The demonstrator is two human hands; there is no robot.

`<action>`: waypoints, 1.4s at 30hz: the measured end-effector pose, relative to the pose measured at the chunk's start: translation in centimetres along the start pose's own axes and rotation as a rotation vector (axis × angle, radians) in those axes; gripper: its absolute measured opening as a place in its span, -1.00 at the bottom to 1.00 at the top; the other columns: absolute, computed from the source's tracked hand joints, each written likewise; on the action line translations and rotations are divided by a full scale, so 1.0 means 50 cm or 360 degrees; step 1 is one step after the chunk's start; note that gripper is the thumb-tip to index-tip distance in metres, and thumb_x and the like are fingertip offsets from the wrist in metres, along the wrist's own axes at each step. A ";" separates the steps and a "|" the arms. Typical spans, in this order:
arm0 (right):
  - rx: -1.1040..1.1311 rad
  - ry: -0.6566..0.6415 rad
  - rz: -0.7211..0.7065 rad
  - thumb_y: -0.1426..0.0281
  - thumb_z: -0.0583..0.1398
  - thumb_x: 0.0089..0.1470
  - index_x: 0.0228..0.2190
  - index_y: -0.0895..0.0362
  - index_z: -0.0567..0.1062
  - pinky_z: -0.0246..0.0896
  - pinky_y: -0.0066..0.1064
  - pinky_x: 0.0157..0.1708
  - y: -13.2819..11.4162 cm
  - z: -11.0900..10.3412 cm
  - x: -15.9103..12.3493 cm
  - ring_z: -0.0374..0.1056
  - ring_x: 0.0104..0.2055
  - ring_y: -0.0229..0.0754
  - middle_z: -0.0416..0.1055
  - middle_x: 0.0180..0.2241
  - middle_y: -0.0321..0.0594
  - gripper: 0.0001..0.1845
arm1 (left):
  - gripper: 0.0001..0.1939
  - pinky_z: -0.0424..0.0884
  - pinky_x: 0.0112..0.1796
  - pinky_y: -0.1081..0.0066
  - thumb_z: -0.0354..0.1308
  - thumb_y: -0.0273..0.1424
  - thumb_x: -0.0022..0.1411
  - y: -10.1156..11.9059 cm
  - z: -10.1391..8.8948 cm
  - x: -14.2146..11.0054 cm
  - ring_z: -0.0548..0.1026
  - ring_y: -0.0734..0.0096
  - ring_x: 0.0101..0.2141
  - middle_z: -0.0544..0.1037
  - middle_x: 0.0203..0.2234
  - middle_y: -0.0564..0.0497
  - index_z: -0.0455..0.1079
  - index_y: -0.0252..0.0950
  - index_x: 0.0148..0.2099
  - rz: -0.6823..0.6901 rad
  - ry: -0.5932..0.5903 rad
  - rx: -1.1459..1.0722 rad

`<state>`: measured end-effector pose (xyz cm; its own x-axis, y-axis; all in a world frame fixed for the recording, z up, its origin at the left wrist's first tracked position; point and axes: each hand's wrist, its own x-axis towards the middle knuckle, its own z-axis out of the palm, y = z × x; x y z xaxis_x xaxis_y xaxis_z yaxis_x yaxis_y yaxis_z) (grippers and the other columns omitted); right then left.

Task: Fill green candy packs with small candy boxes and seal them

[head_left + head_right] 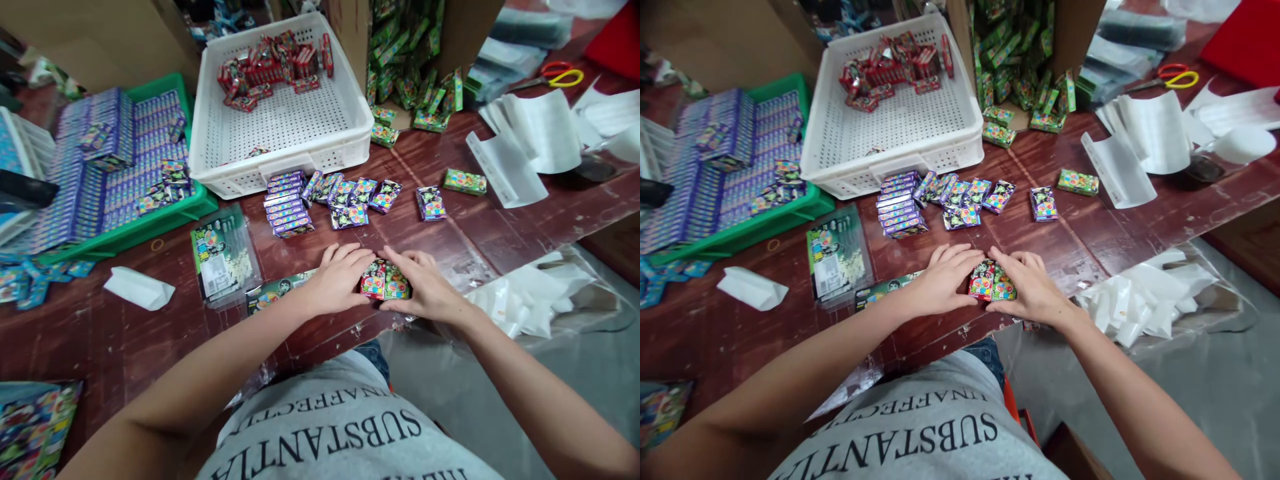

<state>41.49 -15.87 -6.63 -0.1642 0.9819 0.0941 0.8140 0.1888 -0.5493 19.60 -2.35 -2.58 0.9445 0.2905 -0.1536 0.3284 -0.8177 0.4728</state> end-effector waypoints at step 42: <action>0.0362 -0.0337 -0.0437 0.09 0.43 0.01 0.20 -0.14 0.36 -0.45 0.32 0.41 -0.043 0.007 0.143 0.29 0.29 0.14 0.37 0.23 -0.13 -0.24 | -0.08 0.23 0.21 -0.01 0.40 -0.25 0.06 -0.034 0.027 -0.239 0.27 -0.05 0.17 0.31 0.21 -0.15 0.12 -0.18 0.40 -0.0597 0.0357 -0.0297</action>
<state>38.37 -9.25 -5.07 -0.4886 0.8664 0.1026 0.5839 0.4121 -0.6994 7.77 -5.11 -2.72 0.7284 0.6657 -0.1620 0.6192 -0.5385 0.5716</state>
